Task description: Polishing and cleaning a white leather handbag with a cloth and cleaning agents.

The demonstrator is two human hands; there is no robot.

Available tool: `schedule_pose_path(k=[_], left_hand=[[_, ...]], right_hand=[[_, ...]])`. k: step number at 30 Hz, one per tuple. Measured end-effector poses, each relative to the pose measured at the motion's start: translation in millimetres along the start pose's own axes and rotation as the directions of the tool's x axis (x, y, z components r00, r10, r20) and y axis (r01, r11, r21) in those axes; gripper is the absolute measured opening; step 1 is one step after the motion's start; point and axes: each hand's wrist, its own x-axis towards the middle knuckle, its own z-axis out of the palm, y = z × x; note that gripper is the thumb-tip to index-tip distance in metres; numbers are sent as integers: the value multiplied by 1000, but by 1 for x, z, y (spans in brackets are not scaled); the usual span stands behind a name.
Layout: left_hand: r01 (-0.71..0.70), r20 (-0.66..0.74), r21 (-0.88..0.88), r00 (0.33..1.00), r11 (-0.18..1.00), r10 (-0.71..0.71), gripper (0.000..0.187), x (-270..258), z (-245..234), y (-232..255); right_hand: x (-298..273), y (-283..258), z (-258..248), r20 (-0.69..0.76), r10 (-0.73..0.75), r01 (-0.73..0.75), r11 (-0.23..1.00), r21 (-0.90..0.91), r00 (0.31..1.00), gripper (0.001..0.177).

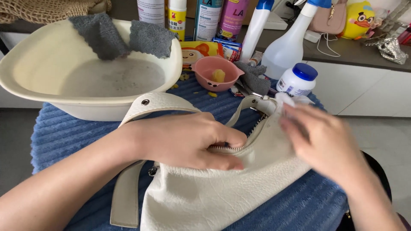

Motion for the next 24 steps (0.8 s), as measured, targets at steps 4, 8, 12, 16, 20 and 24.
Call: schedule_pose_path(k=[4,8,12,16,20,24], left_hand=[[-4,22,-6,1000,1000,4,33,0,0,-1],[33,63,-8,997,999,-32,34,2,2,0],[126,90,55,987,991,-130,42,2,-2,5],[180,103,30,978,983,-182,40,4,-2,4],[183,95,32,978,983,-185,43,3,-2,4],[187,97,36,977,982,-189,44,3,-4,6]], right_hand=[[-24,-27,-8,47,-174,162,968,194,984,50],[-53,-27,-21,115,-178,112,894,434,977,55],[-60,-11,-26,80,-222,183,923,338,972,57],[-49,16,-14,197,53,-27,991,-134,979,58],[-38,10,-19,396,454,-370,888,-272,798,84],[-70,18,-13,181,145,-138,989,-55,973,60]])
